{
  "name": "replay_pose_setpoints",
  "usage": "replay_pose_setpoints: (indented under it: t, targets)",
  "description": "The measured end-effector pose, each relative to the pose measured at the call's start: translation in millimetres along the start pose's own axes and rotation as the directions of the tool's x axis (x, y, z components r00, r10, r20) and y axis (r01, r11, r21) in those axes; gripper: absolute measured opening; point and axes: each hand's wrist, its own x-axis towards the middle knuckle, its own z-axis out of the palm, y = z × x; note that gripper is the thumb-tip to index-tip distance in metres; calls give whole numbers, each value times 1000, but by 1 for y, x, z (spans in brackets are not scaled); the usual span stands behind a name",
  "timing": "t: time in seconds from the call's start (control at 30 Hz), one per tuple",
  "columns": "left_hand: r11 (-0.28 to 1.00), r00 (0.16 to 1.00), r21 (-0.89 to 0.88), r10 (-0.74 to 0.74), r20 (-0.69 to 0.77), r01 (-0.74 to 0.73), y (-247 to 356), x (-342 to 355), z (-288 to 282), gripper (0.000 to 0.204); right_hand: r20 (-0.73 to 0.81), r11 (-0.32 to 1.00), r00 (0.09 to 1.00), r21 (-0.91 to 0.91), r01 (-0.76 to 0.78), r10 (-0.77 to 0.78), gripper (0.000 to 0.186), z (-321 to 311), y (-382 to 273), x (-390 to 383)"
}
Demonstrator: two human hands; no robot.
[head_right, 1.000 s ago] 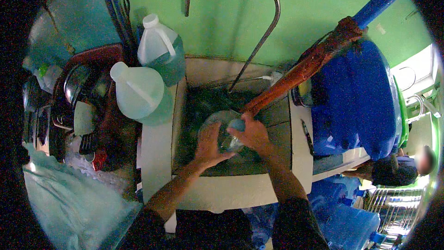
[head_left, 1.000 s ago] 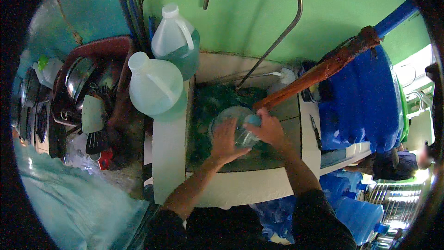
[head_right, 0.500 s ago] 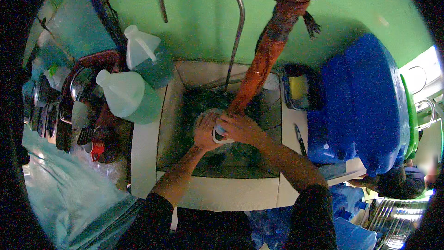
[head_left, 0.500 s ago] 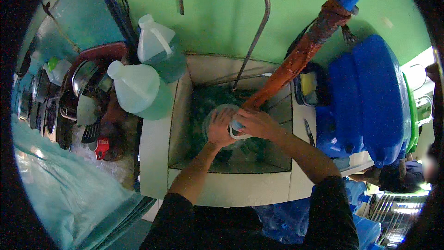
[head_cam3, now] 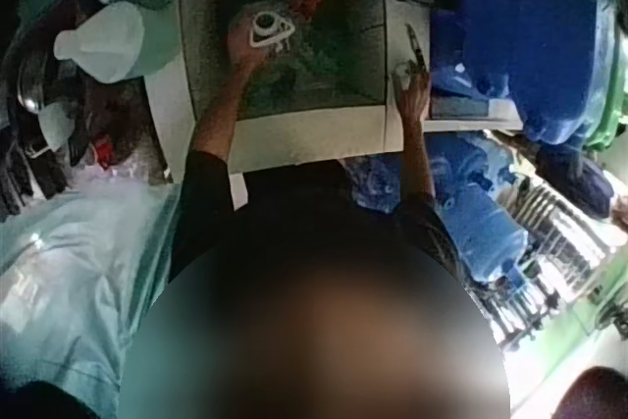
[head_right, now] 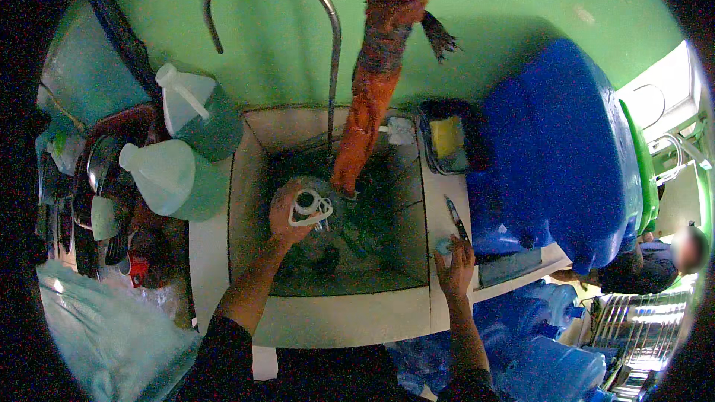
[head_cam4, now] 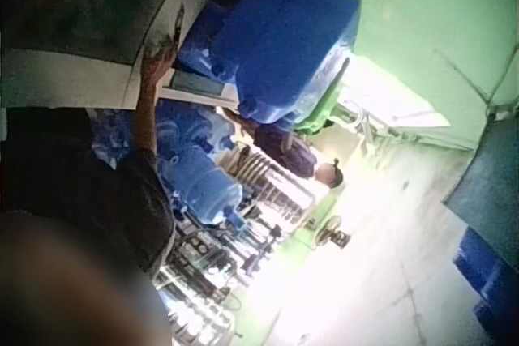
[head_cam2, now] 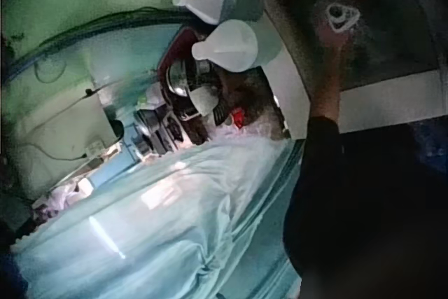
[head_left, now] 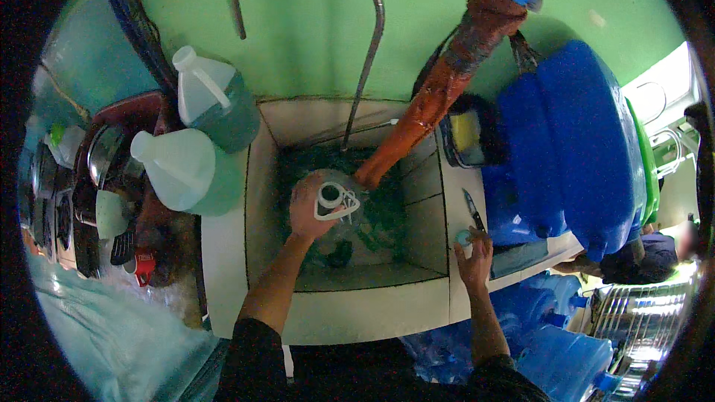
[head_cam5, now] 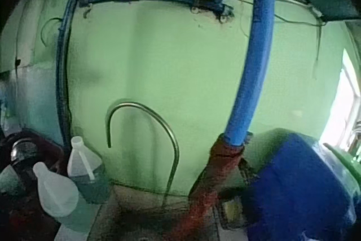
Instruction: The person moves several large blue water dispenser jugs, then washes a clear plastic jug in a sink using a green scrubbing tool and a sponge. They rinse the jug, scrub the sink, and place the cleaned jug aside.
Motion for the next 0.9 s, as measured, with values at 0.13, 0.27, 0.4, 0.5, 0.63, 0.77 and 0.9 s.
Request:
replay_pose_setpoints:
  t: [0.13,0.27,0.4,0.5,0.63,0.77,0.9]
  targets:
    - [998,1000,-52,26,2,-26,0,-8,-3,79,-205,971,974,-201,-133,91,48,1,-19,-15]
    - [1000,999,-17,-5,31,6,8,-4,-11,85,-33,941,999,338,16,-6,59,29,-106,56]
    - [999,994,20,-48,99,46,16,7,-16,84,602,330,788,775,-539,-129,52,117,-181,169]
    - [994,979,-58,-81,187,93,24,21,-14,69,408,70,912,910,-409,33,39,135,-217,190]
    - [966,998,-255,-28,52,40,38,37,3,60,152,54,986,986,-156,75,22,97,-254,179]
    - [864,1000,-504,-6,9,10,47,45,30,54,22,509,984,858,73,-178,28,66,-271,169]
    - [573,976,-791,-159,151,216,46,33,49,54,93,740,891,599,306,-444,43,60,-250,177]
